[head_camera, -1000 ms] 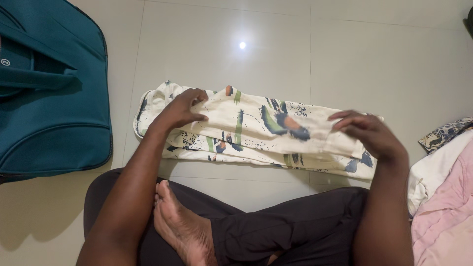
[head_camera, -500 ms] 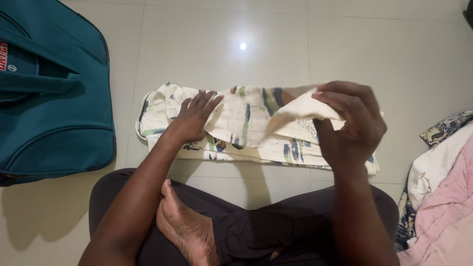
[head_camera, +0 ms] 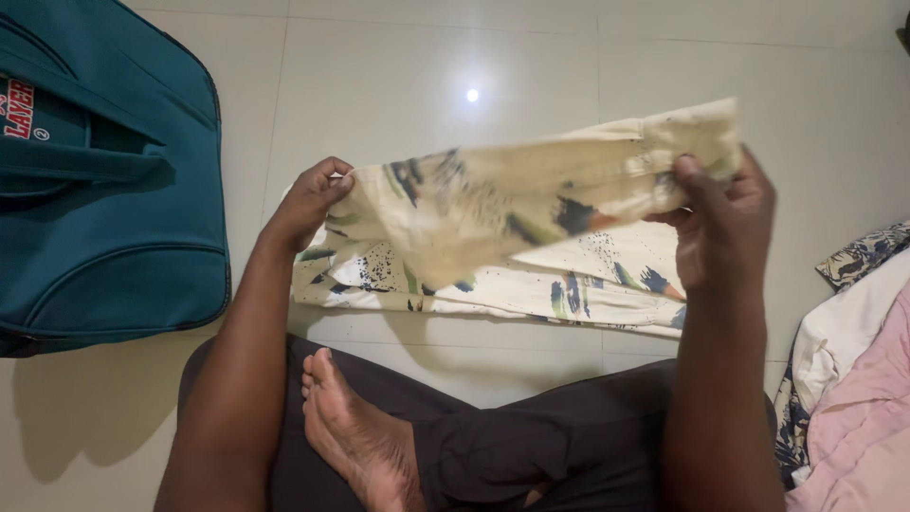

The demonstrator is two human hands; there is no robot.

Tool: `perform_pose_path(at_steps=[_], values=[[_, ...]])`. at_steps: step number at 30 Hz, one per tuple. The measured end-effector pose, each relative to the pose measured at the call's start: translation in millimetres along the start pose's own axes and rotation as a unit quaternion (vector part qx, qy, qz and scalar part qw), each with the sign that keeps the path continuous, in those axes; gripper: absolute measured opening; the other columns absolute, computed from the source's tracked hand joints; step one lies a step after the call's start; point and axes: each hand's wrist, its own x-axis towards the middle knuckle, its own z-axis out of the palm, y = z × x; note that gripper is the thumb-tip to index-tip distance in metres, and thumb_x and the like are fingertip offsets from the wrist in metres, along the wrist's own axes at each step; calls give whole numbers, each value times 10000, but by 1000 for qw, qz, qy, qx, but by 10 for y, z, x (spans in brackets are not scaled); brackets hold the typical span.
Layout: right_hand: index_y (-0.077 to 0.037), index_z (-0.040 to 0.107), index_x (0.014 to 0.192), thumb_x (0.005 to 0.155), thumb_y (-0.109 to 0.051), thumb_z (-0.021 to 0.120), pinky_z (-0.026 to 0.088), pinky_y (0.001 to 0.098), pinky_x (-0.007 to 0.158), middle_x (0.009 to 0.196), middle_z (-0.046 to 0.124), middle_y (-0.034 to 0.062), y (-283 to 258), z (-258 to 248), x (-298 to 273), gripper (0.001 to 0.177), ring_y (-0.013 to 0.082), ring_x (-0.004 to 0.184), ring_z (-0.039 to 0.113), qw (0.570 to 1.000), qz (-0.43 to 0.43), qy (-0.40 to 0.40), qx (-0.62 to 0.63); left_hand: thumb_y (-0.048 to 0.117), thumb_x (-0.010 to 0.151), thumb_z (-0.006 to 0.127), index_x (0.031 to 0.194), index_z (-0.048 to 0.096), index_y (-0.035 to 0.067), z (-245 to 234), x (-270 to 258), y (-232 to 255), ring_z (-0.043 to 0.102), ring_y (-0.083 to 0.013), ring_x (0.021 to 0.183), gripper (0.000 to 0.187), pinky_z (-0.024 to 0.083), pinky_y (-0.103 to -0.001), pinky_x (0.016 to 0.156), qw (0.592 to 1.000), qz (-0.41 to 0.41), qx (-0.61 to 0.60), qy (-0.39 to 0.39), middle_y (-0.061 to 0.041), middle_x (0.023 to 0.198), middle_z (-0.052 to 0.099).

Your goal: The person folds a shirt on the floor by bringing the sides inward, smoothing the fabric, and folding the body into a square before placing it into a bag.

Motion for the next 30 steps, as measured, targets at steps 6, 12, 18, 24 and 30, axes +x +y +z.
perform_pose_path(at_steps=[6, 12, 18, 24, 30], values=[[-11, 684, 1098, 924, -161, 752, 598, 370, 693, 957, 724, 107, 968, -916, 394, 240, 175, 790, 705, 944, 193, 15, -267, 164, 973, 668, 1198, 651, 95, 183, 164, -193, 633, -217, 824, 236, 522, -370, 713, 941, -4, 312, 129, -90, 906, 676], [39, 693, 1103, 904, -168, 755, 602, 374, 728, 950, 728, 126, 1219, -1133, 431, 294, 214, 843, 703, 857, 277, -52, -431, 146, 892, 739, 1191, 624, 61, 204, 114, -109, 711, -316, 949, 332, 538, -414, 848, 901, 13, 421, 102, -178, 999, 749], [42, 636, 1209, 908, -129, 696, 637, 344, 761, 1084, 721, 97, 777, -1094, 366, 352, 171, 900, 724, 915, 290, -71, -271, 40, 905, 623, 1243, 612, 124, 52, 178, -33, 724, -203, 955, 348, 626, -356, 741, 947, -143, 274, 89, -114, 1155, 707], [72, 597, 1290, 967, -126, 683, 601, 364, 776, 1088, 699, 152, 831, -1195, 298, 389, 260, 842, 717, 918, 295, -58, -260, 56, 943, 635, 1231, 614, 79, 135, 129, -22, 644, -167, 894, 290, 602, -354, 658, 960, -60, 261, 87, -84, 1010, 647], [65, 614, 1273, 947, -151, 671, 628, 370, 804, 1101, 719, 139, 926, -1118, 380, 395, 247, 875, 732, 899, 312, -66, -300, 126, 744, 801, 1073, 644, 77, 371, -110, 93, 627, -346, 965, 368, 532, -454, 820, 792, 272, 522, 160, -153, 1032, 662]])
